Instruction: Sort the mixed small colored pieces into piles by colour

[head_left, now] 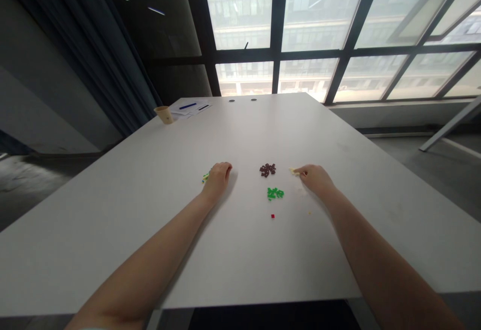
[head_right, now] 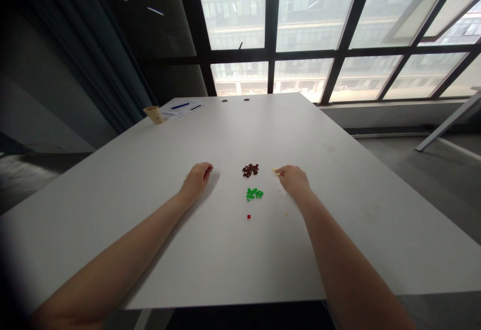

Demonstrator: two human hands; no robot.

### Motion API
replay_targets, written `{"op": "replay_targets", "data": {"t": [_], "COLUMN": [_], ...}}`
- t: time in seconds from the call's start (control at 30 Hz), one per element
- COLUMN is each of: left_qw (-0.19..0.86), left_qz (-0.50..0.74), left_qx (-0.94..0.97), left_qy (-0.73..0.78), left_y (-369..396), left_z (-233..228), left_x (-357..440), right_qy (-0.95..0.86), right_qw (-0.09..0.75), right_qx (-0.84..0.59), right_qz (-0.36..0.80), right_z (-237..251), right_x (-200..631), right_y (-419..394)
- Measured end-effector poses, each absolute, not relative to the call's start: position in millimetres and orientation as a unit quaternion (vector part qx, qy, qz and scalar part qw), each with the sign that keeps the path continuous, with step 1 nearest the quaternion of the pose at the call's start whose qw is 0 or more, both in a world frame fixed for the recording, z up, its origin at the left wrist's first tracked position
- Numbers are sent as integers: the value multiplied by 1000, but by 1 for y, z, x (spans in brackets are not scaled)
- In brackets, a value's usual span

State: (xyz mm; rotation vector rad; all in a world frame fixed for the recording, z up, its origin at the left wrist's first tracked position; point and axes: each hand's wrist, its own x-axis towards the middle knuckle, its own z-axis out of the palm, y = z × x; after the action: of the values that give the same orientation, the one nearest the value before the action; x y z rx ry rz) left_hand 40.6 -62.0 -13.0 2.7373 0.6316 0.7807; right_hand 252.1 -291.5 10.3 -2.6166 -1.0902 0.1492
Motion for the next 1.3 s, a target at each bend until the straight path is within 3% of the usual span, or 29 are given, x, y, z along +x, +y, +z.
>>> {"op": "replay_targets", "data": {"t": [0.27,0.43,0.57,0.9,1.3], "left_qw": [302,298,243,219,251], "left_qz": [350,358,356,373,358], "left_qx": [876,882,902,901,898], "left_qy": [139,72,30,26,48], "left_y": [-112,-129,-132,-133,-131], "left_z": [0,-2,-1,-2,-3], "left_x": [45,46,45,44,46], "right_qy": [-501,-579,-579,-584,-570], "right_qw": [361,420,423,417,392], "right_qx": [-786,-699,-697,-696,-722], "right_qz": [6,-10,-19,-31,1], "right_z": [28,23,15,13,19], "right_x": [208,179,173,173,175], "right_y": [-279,-269,-264,-263,-265]}}
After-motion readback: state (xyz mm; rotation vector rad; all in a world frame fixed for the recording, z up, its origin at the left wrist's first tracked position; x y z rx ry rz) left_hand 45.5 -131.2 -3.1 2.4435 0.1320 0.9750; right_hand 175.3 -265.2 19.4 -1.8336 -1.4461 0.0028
